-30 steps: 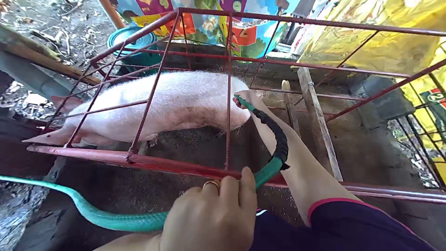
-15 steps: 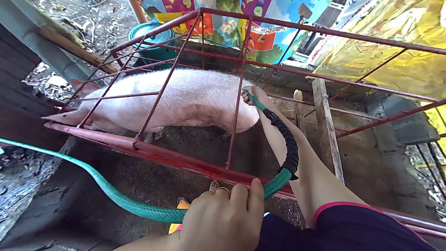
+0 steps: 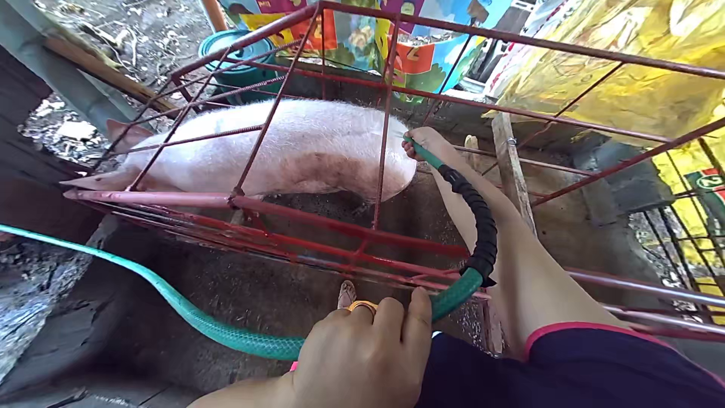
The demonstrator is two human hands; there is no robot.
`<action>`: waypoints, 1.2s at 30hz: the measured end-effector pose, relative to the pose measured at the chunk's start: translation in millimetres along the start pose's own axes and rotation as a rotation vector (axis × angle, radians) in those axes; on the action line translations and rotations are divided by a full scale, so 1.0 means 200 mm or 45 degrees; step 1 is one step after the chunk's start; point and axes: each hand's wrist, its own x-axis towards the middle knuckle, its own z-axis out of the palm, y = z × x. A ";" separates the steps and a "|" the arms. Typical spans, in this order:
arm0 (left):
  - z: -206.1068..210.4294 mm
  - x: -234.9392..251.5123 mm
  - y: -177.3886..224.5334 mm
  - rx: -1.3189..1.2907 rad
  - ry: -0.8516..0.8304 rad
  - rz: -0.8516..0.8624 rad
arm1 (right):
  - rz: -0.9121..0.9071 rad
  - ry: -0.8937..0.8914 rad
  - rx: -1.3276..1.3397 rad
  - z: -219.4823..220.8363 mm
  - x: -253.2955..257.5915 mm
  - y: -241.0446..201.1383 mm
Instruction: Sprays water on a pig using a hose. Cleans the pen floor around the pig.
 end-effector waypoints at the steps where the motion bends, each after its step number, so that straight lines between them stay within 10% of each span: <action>1: -0.02 -0.04 0.02 -0.005 0.009 0.005 | -0.014 -0.003 -0.006 0.01 -0.04 0.02; 22: -0.69 -1.01 0.65 -0.133 -0.073 0.140 | -0.254 0.148 0.203 -0.02 -1.40 0.60; 36: -0.51 -1.32 0.61 -0.199 -0.079 -0.014 | -0.180 0.024 0.415 0.01 -1.43 1.22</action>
